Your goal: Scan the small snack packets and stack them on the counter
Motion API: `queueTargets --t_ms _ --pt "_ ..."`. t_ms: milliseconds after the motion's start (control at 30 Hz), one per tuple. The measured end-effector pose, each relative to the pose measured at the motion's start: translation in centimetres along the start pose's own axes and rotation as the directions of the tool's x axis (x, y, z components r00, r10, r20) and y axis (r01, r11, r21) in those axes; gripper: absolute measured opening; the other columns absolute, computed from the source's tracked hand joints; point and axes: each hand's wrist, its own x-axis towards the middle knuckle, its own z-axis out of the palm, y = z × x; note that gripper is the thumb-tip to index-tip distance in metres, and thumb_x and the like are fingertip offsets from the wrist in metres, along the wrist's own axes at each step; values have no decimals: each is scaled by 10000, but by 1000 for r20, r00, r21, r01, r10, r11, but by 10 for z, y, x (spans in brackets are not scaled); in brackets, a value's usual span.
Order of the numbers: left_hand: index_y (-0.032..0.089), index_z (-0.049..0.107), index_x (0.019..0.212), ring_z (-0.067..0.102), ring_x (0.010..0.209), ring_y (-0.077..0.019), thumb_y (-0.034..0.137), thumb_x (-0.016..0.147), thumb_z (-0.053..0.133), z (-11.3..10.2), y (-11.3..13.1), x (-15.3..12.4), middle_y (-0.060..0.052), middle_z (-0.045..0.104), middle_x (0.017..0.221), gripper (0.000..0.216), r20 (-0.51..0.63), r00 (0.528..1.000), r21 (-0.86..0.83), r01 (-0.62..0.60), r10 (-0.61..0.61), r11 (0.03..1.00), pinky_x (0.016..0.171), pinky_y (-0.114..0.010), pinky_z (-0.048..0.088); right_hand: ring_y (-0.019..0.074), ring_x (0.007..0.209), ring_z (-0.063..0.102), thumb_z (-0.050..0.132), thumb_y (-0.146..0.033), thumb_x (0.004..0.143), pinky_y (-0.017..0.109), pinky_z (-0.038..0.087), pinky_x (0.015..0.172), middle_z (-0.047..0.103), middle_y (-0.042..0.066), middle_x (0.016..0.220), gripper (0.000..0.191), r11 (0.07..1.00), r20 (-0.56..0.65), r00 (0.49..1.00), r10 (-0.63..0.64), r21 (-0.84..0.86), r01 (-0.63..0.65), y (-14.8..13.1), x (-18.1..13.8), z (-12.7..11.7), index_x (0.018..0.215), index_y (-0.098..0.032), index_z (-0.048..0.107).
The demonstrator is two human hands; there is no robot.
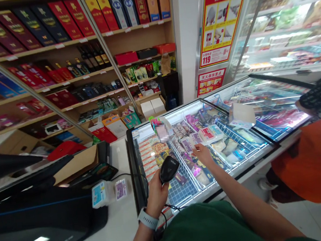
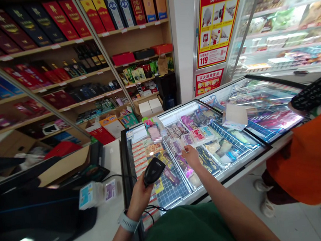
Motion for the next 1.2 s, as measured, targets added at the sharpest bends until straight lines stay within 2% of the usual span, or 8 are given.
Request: queueTargets --t_ms 167,367,500,833,1033,1200 --pt "162 604 1213 640 1152 -271 115 774 552 -1 4 -1 -114 700 1187 445 -19 1000 -12 2 -2 1000 1018 -450 495 221 672 735 613 -341 760 328 577 664 724 53 869 199 998 -31 999 -34 -51 32 -7 -4 -4 888 -191 640" --pt "164 621 1189 650 1130 -270 121 770 554 0 5 -2 -113 709 1170 427 -21 1000 -26 9 -10 1000 1005 -449 505 232 709 737 595 -331 767 342 575 710 724 46 777 267 990 3 997 -75 -123 74 -6 -4 -2 971 -186 690" --pt "166 629 1179 657 1117 -271 119 766 562 -1 6 -2 -111 715 1161 421 -22 1000 -33 19 -20 999 1001 -450 509 244 755 733 625 -388 749 386 585 778 739 50 800 321 989 -11 992 -122 -90 121 1 1 -1 988 -186 694" --pt "150 611 1210 644 1144 -284 108 783 548 0 2 -2 -128 701 1191 434 -25 1000 -3 8 -8 1000 1027 -473 488 235 715 721 609 -468 772 389 582 754 740 61 852 413 988 -30 989 -145 -53 144 -2 7 -9 1045 -175 706" --pt "168 617 1207 648 1140 -280 110 785 556 0 2 1 -115 703 1190 431 -42 999 -7 -5 4 1000 1019 -455 495 249 784 720 645 -433 746 406 583 797 742 66 852 390 986 -61 985 -162 -47 159 -5 10 -10 1038 -181 703" --pt "177 619 1209 652 1127 -287 111 792 561 0 4 5 -110 709 1170 426 -54 998 6 -24 25 1000 1012 -467 498 242 759 720 647 -444 733 406 594 776 727 60 818 359 986 -67 985 -161 39 163 -10 11 -11 978 -184 679"
